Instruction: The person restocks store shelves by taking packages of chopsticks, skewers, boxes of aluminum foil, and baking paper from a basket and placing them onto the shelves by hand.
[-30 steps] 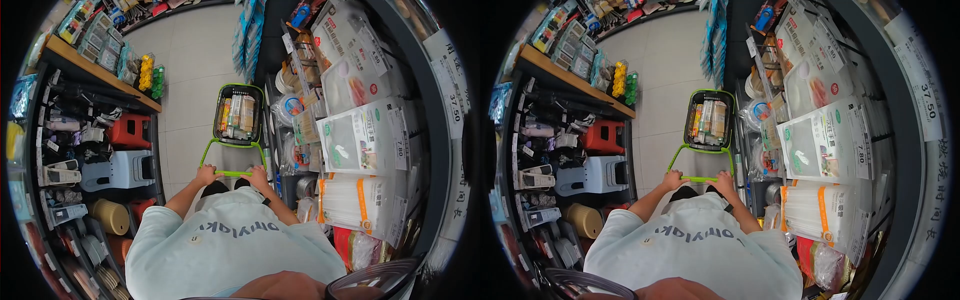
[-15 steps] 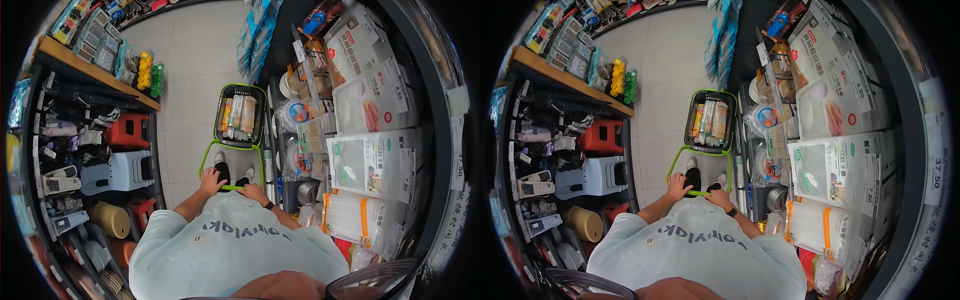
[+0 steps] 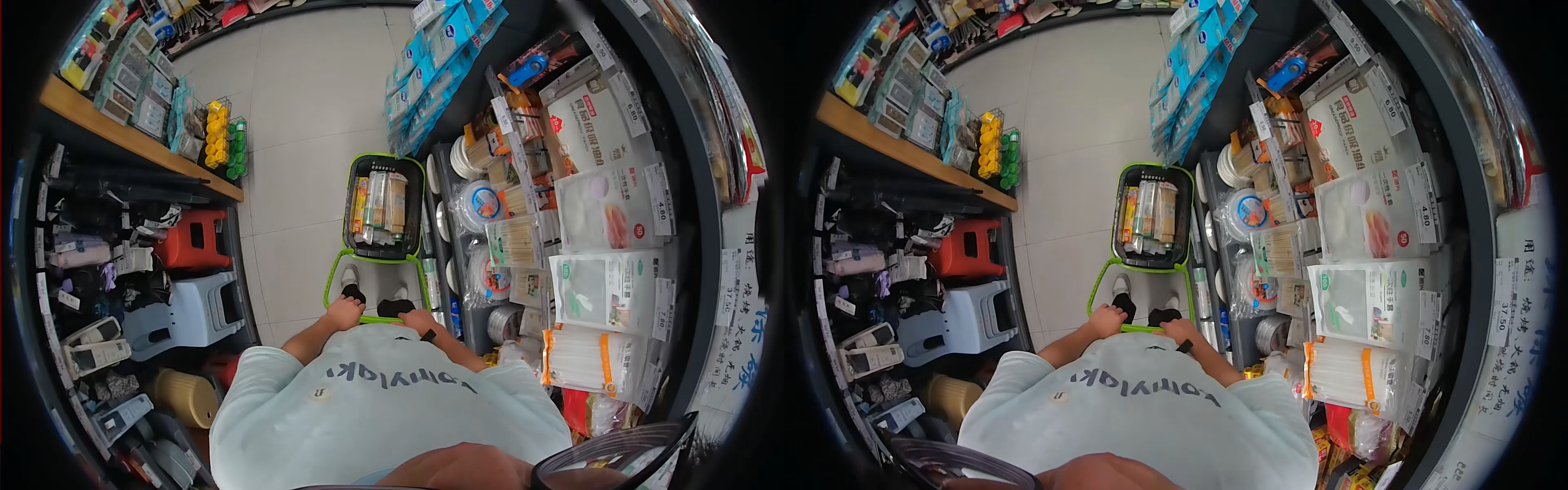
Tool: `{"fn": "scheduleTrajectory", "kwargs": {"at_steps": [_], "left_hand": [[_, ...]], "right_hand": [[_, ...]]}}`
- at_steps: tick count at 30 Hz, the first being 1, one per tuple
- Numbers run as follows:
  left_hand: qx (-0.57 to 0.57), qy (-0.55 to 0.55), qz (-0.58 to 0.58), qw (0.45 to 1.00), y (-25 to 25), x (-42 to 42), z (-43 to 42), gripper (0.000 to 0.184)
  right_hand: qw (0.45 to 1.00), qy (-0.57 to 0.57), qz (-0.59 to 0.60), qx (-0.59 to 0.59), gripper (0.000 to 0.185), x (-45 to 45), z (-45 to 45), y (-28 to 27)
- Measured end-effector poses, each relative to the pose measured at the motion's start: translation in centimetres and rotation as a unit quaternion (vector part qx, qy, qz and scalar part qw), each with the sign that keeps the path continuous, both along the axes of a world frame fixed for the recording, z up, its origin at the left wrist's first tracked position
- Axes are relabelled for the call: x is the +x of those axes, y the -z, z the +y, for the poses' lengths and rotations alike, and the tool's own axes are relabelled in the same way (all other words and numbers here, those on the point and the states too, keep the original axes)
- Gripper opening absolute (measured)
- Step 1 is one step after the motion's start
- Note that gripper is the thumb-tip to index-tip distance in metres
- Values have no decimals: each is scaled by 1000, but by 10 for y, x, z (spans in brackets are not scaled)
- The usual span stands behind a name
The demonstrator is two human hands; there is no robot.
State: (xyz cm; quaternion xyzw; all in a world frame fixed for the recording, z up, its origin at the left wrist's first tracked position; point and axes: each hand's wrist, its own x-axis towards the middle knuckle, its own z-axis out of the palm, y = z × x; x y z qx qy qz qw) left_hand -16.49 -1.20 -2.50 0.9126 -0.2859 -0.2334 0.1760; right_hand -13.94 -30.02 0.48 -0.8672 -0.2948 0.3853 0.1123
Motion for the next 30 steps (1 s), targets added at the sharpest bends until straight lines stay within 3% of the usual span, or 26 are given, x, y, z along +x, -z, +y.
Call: {"fn": "scheduleTrajectory", "kwargs": {"at_steps": [5,9,12,19,30], "left_hand": [[-5,32,-34,999,1,24,18,19],[-12,27,-61,998,-5,37,28,17],[-16,42,-70,997,0,44,31,18],[-29,70,-83,994,7,52,38,17],[-36,65,-57,996,2,58,44,20]], "right_hand": [[998,44,-53,9,39,0,4,25],[994,50,-100,19,37,6,9,38],[988,69,-138,20,19,7,12,27],[989,86,-124,0,24,9,17,21],[975,125,-163,87,19,13,23,19]]}}
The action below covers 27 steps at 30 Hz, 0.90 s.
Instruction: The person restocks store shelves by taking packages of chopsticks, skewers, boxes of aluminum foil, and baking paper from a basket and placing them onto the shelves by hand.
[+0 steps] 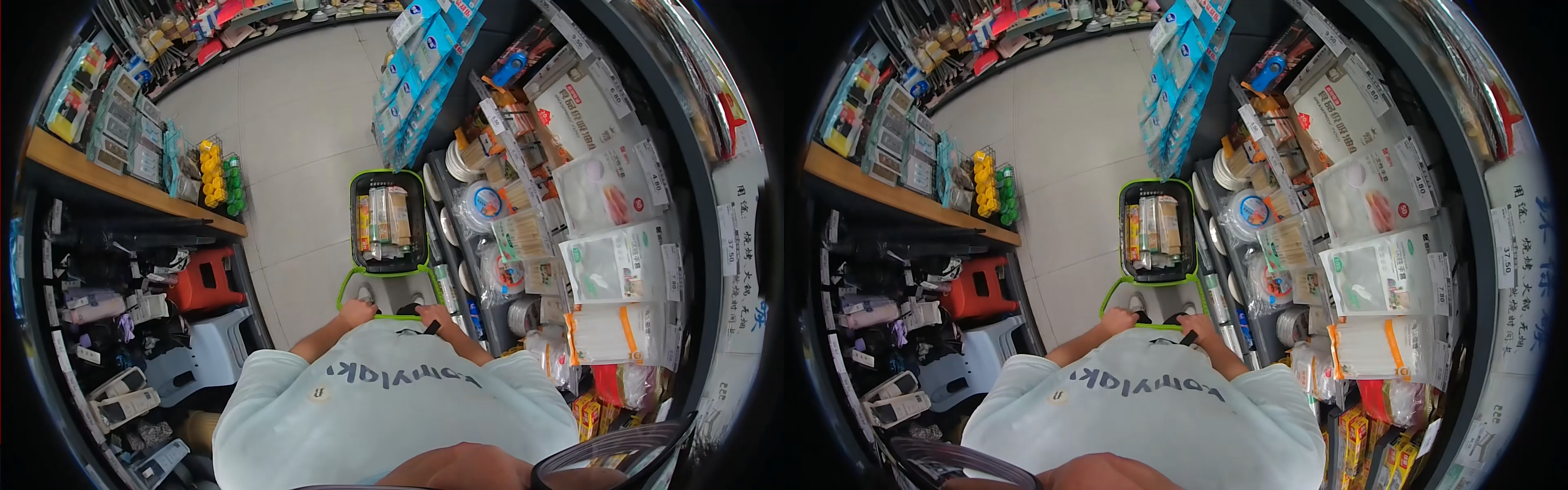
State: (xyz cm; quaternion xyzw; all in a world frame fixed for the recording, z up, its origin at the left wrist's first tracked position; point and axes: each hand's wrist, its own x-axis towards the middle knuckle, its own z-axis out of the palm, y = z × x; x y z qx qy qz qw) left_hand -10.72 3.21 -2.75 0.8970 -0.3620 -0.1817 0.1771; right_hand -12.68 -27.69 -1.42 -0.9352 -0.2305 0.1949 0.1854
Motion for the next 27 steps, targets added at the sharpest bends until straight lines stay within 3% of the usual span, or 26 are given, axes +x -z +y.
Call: {"fn": "scheduleTrajectory", "kwargs": {"at_steps": [17,27], "left_hand": [[-17,9,-3,1000,-2,4,4,22],[-30,14,-23,999,6,3,4,20]], "right_hand": [[1000,-11,-6,3,13,4,7,-19],[1000,-8,-22,3,17,3,2,-1]]}}
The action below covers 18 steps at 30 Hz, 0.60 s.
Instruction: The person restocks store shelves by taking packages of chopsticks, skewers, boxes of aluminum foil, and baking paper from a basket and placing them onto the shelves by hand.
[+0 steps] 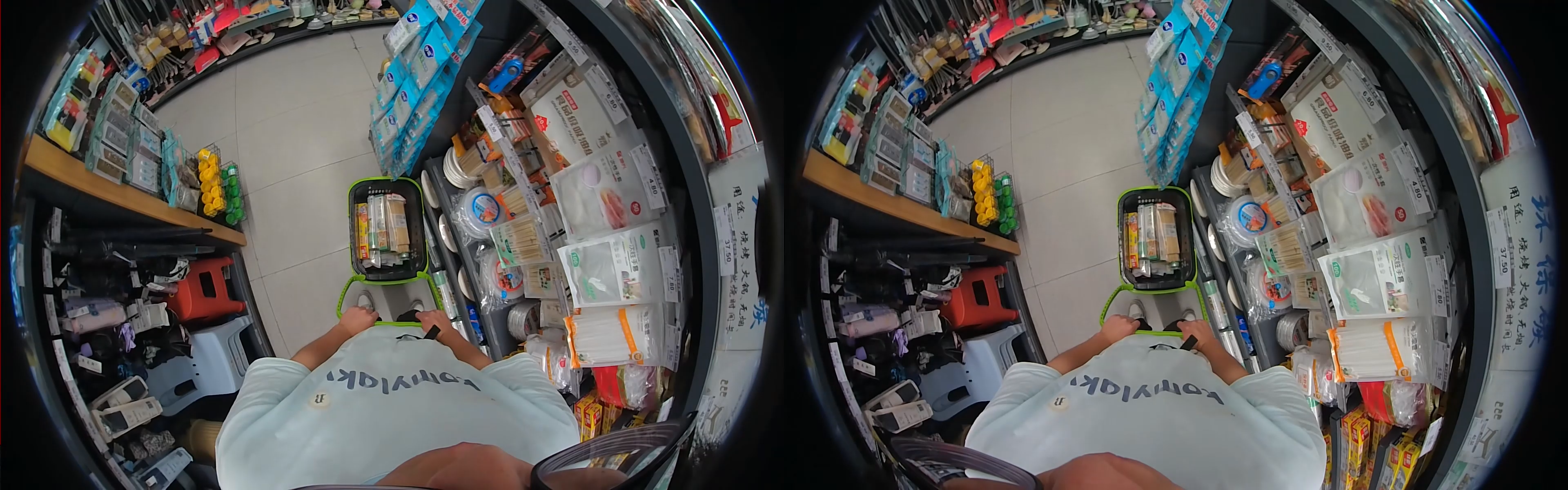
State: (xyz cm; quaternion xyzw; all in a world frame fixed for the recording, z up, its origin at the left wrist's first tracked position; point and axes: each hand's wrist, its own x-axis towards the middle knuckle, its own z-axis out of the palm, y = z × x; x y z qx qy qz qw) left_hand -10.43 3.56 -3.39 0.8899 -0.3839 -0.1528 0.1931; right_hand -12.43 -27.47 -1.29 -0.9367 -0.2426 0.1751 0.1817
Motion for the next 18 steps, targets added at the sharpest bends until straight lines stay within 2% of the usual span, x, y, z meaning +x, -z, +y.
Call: {"fn": "scheduleTrajectory", "kwargs": {"at_steps": [8,18], "left_hand": [[5,-1,-6,1000,1,-2,0,17],[-6,-3,-14,1000,7,-3,0,17]], "right_hand": [[1000,2,10,-9,12,1,5,-17],[1000,2,-3,7,11,0,4,-12]]}}
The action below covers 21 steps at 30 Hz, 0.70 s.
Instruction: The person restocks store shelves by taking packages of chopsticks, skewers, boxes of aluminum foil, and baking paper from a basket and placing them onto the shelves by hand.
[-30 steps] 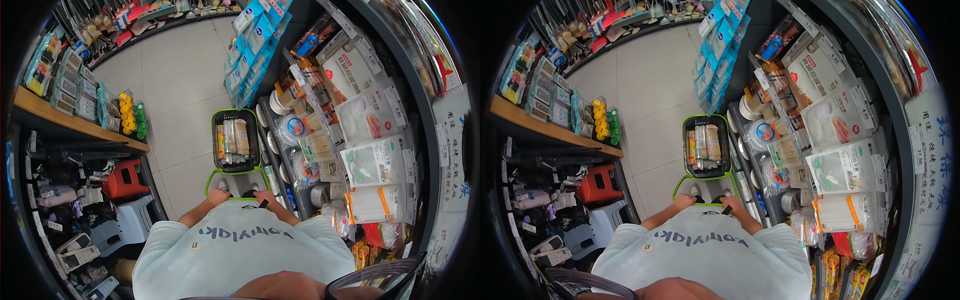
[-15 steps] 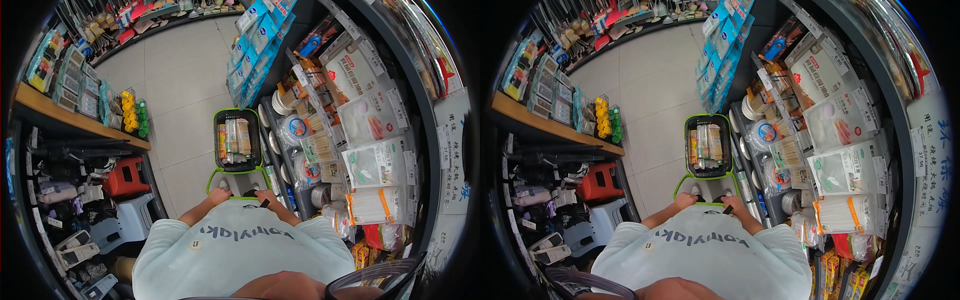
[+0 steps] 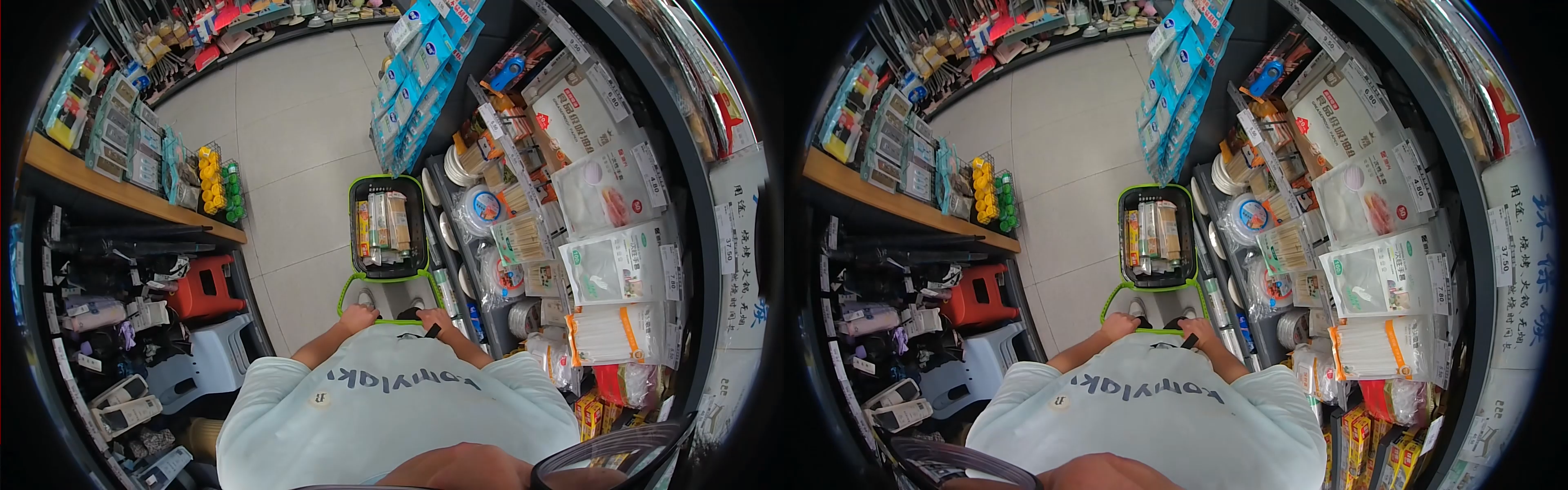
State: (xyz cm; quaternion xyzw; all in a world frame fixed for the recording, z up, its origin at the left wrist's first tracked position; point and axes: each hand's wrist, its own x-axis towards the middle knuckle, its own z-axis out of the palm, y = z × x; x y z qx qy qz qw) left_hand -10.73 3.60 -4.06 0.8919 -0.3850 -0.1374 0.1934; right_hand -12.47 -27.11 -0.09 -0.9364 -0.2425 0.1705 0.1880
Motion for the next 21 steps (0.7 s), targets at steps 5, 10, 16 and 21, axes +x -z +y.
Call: {"fn": "scheduleTrajectory", "kwargs": {"at_steps": [5,10,16,21], "left_hand": [[1,-3,3,1000,-4,1,0,16],[-4,-6,2,1000,-6,0,0,15],[-12,-9,-5,1000,-4,0,0,14],[-22,-10,-15,1000,-5,0,0,14]], "right_hand": [[1000,2,2,1,11,1,0,0],[1000,5,5,-3,11,0,-1,3],[1000,4,5,-5,11,0,0,3],[1000,0,6,-7,12,0,-1,5]]}}
